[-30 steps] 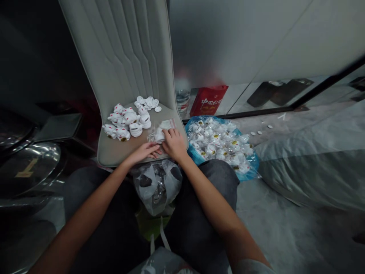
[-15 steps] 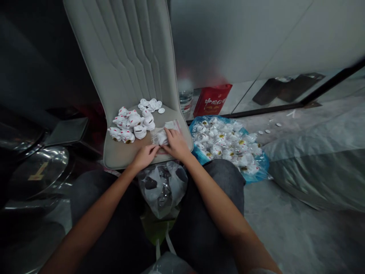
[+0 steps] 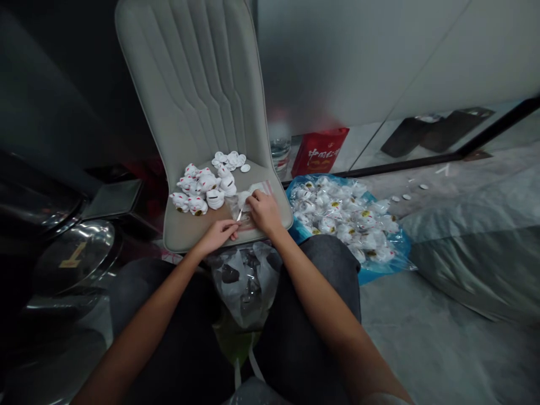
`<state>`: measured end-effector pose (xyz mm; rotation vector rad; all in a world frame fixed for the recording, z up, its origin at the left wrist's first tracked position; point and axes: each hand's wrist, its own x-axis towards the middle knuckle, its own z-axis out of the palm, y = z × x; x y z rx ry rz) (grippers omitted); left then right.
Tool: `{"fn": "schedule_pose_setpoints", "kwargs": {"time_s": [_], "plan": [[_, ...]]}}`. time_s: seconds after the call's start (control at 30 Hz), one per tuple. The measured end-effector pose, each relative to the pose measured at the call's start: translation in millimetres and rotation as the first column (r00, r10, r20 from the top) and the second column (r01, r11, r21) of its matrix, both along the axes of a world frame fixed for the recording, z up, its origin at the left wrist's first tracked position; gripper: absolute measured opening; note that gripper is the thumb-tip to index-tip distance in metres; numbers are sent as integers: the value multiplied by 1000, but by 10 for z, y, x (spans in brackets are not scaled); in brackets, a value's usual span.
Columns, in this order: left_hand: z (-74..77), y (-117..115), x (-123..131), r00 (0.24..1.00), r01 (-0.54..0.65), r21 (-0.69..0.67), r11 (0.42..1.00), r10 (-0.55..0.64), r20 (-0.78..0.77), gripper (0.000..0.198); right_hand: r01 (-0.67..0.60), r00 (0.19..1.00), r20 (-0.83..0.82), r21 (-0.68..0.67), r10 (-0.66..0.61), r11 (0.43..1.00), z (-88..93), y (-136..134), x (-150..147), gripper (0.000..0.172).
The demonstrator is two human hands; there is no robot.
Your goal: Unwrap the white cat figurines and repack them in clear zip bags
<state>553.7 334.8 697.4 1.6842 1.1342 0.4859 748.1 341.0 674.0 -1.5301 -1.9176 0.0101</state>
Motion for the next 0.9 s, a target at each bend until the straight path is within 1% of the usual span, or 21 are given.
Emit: {"fn": "schedule_pose_setpoints", "kwargs": {"time_s": [0.1,0.17,0.23,0.33,0.4,0.43,0.5,0.7,0.9], "plan": [[27,11,-23,1000,-11,-2,1000,11,15,23,-61,993,-97,77,68,995,27,-40,30,22],[30,31,-29,998,-30,-7,1000,30,48,21,-121,976,-168,126,142,985,82,-113,39,22],[11,59,-24,991,-71,-49,996,76,113,22,-205,947,-223,138,232,969,142,-211,33,18],[-41,101,-4,959,-156,-137,978,183,214,26,-354,897,-266,49,354,934,191,-347,-7,13],[-66,120,9,943,-180,-173,968,219,249,28,-426,878,-255,-35,404,904,186,-401,-51,14],[-71,126,13,940,-182,-186,966,226,257,28,-443,877,-240,-65,417,894,177,-415,-75,13],[-65,128,16,934,-186,-208,960,239,266,30,-447,883,-204,-90,423,890,154,-423,-121,13],[-19,98,-3,909,-220,-288,932,303,287,35,-372,924,-118,-73,363,925,116,-391,-186,15],[-25,98,2,896,-240,-297,924,328,298,33,-378,926,-53,-68,375,923,107,-382,-196,14]]}}
